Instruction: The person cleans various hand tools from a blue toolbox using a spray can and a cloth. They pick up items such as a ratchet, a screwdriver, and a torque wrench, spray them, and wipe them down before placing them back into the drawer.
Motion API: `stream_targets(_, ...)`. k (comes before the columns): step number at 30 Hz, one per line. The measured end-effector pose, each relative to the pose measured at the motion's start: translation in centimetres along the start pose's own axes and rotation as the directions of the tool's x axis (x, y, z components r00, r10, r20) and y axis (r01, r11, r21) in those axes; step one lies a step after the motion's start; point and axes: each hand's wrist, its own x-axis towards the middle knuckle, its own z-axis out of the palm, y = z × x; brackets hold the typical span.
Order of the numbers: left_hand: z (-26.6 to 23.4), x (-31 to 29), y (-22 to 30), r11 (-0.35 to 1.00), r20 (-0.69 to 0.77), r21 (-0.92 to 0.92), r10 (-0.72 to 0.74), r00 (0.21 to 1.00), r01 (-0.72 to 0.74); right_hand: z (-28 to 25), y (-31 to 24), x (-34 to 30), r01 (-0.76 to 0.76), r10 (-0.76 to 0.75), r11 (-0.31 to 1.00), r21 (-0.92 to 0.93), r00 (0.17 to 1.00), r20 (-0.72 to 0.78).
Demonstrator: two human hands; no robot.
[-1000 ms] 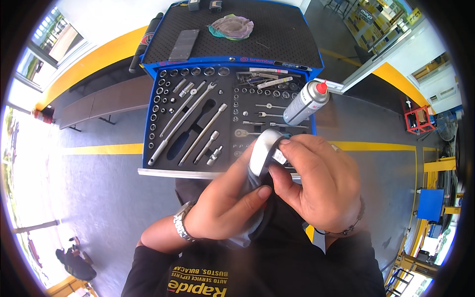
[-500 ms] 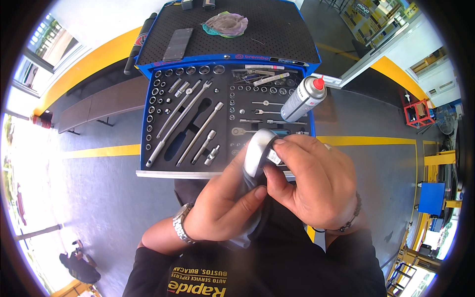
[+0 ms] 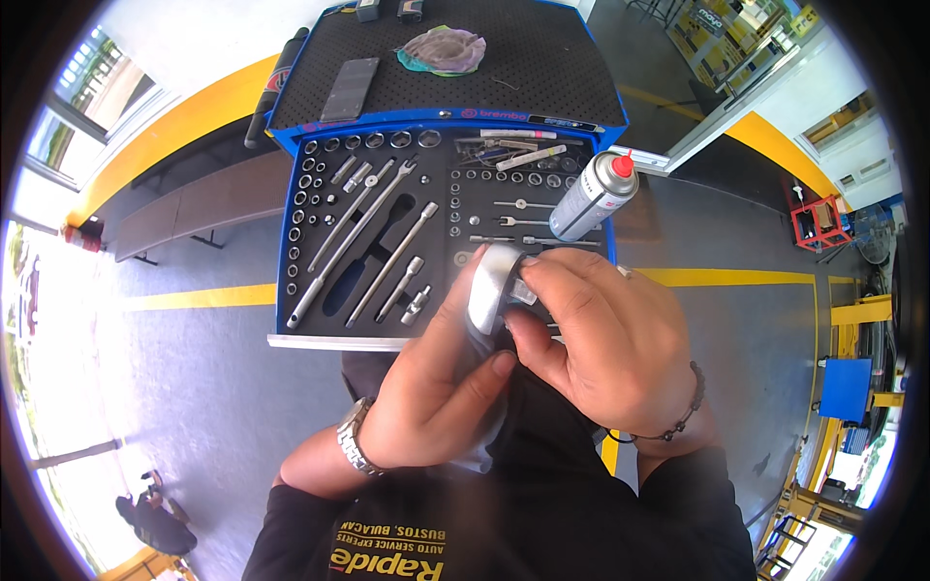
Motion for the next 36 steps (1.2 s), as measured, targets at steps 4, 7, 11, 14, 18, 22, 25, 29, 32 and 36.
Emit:
stream_targets(4, -0.1, -0.2, -0.1, 1.000, -0.002, 0.008, 0.003, 1.000, -0.003, 0.4, 0.0, -0.2, 0.003, -0.003, 1.000, -0.013, 1.000, -0.023)
stream_targets(7, -0.1, -0.2, 0.0, 0.999, 0.003, 0.032, 0.029, 1.000, -0.029, 0.8, 0.1, -0.3, 0.017, -0.018, 1.000, -0.015, 0.998, -0.060)
stream_targets(11, -0.1, -0.2, -0.2, 0.997, 0.001, 0.062, 0.042, 0.999, -0.042, 1.1, 0.1, -0.4, 0.020, -0.020, 1.000, -0.012, 0.997, -0.071)
stream_targets(14, -0.2, -0.2, -0.3, 0.995, 0.011, 0.082, 0.047, 0.999, -0.048, 1.2, 0.3, -0.4, 0.033, -0.034, 0.999, -0.012, 0.996, -0.079)
stream_targets(18, 0.3, -0.6, -0.4, 1.000, -0.021, 0.019, 0.009, 1.000, -0.008, 0.6, 0.4, -0.2, 0.045, -0.045, 0.999, -0.005, 0.998, -0.032)
stream_targets(22, 0.1, -0.4, -0.4, 0.997, -0.015, -0.074, -0.010, 1.000, 0.008, 0.2, 0.4, 0.1, 0.037, -0.037, 0.999, 0.000, 0.999, 0.028)
stream_targets(25, -0.4, -0.2, -0.5, 0.944, 0.041, -0.326, -0.044, 0.998, 0.055, 0.8, 0.9, 0.3, 0.064, -0.059, 0.996, 0.066, 0.996, -0.067)
stream_targets(29, -1.1, -0.2, -1.9, 0.831, 0.110, -0.553, 0.000, 0.994, 0.062, 0.8, 1.0, 1.0, 0.066, -0.050, 0.984, 0.163, 0.994, -0.097)
stream_targets(32, -1.2, -0.4, -1.6, 0.639, 0.177, -0.732, -0.153, 0.972, 0.234, 0.6, 0.8, 1.3, 0.041, -0.020, 0.969, 0.244, 0.996, -0.089)
stream_targets(36, -0.1, 0.0, -1.0, 0.605, 0.087, -0.757, -0.281, 0.956, 0.247, 1.2, 0.7, 1.0, 0.035, -0.001, 0.954, 0.297, 0.993, -0.116)
